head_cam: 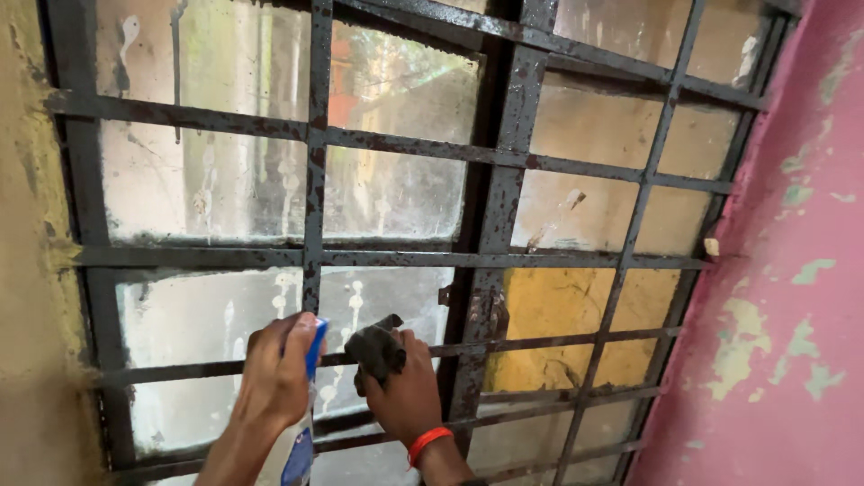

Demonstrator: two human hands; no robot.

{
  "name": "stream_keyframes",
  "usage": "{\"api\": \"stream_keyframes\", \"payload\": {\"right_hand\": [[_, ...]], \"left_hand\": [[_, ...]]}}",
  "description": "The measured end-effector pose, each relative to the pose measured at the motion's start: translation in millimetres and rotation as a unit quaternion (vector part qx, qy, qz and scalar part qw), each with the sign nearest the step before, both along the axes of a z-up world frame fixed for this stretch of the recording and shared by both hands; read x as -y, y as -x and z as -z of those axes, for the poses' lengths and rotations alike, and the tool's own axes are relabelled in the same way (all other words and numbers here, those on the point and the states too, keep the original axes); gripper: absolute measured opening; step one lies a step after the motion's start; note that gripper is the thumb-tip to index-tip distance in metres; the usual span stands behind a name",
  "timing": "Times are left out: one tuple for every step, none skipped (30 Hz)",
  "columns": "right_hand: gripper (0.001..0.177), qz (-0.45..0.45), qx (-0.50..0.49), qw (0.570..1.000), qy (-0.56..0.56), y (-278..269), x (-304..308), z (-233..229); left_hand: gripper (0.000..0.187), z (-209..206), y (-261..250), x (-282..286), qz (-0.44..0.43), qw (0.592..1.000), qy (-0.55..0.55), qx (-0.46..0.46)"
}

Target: The person sprays a cleaning solution onto a metal window grille and wipes it with a dark cloth. The person repeatedly sprays and wipes different sections of the grille, focusing on the metal bars and the glass panes behind them.

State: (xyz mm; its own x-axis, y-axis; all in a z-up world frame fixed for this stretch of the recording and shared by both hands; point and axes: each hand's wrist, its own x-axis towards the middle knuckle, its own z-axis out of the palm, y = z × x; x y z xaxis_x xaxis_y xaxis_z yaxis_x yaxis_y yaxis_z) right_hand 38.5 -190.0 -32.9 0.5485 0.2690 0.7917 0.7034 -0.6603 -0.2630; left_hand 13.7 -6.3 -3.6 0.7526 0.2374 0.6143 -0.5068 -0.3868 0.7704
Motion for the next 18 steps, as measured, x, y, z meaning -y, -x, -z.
{"api": "stream_keyframes", "payload": {"right_hand": [[0.031, 0.000, -0.001, 1.000, -0.004, 1, -1, 0], [0.033, 0.001, -0.001, 1.000, -0.009, 1, -1, 0], [0.032, 0.004, -0.002, 1.000, -0.008, 0, -2, -1], [0.031, 0.005, -0.004, 1.000, -0.006, 1, -3, -1], [0.030, 0.007, -0.006, 1.000, -0.005, 1, -4, -1], [0.030, 0.006, -0.010, 1.000, -0.004, 1, -5, -1], [0.030, 0.006, -0.014, 1.000, -0.003, 1, -6, -2], [0.031, 0.003, -0.020, 1.000, -0.002, 0, -7, 0], [0.034, 0.010, 0.000, 1.000, -0.008, -2, -8, 2], [0.037, 0.014, 0.019, 1.000, -0.015, -3, -10, 5], [0.041, 0.018, 0.037, 0.999, -0.022, -5, -12, 8], [0.038, 0.021, 0.023, 0.999, -0.034, -6, -15, 12], [0.036, 0.024, 0.009, 0.999, -0.046, -8, -16, 14], [0.033, 0.029, -0.004, 0.998, -0.059, -10, -17, 15], [0.034, 0.039, 0.022, 0.998, -0.044, -12, -20, 15], [0.034, 0.049, 0.046, 0.997, -0.027, -14, -21, 15], [0.035, 0.060, 0.071, 0.996, -0.009, -15, -22, 16], [0.036, 0.054, 0.056, 0.997, -0.024, -15, -23, 17]], "left_hand": [[0.059, 1, -2, 0, 0.008, 1.000, 0.004, -0.011], [0.061, 0, -6, 0, 0.017, 1.000, 0.007, -0.022], [0.063, 0, -9, 0, 0.027, 0.999, 0.010, -0.032], [0.062, 2, -9, -3, 0.013, 0.999, 0.017, -0.049], [0.062, 3, -9, -8, -0.001, 0.997, 0.024, -0.067], [0.061, 2, -10, -14, -0.014, 0.996, 0.029, -0.083], [0.060, 2, -10, -21, -0.028, 0.993, 0.048, -0.101], [0.059, 3, -7, -33, -0.044, 0.990, 0.067, -0.120], [0.058, 4, -5, -44, -0.061, 0.985, 0.085, -0.139], [0.057, 6, -1, -57, -0.071, 0.989, 0.071, -0.106], [0.057, 8, 2, -70, -0.081, 0.993, 0.056, -0.072], [0.057, 11, 5, -84, -0.094, 0.994, 0.040, -0.040], [0.055, 14, 7, -95, -0.116, 0.993, 0.018, -0.017], [0.054, 16, 8, -104, -0.135, 0.991, -0.006, 0.007], [0.053, 16, 7, -113, -0.153, 0.987, -0.030, 0.030], [0.053, 17, 5, -120, -0.136, 0.991, 0.007, 0.004], [0.054, 17, 2, -127, -0.118, 0.992, 0.044, -0.022], [0.054, 20, 1, -131, -0.100, 0.990, 0.081, -0.051]]}}
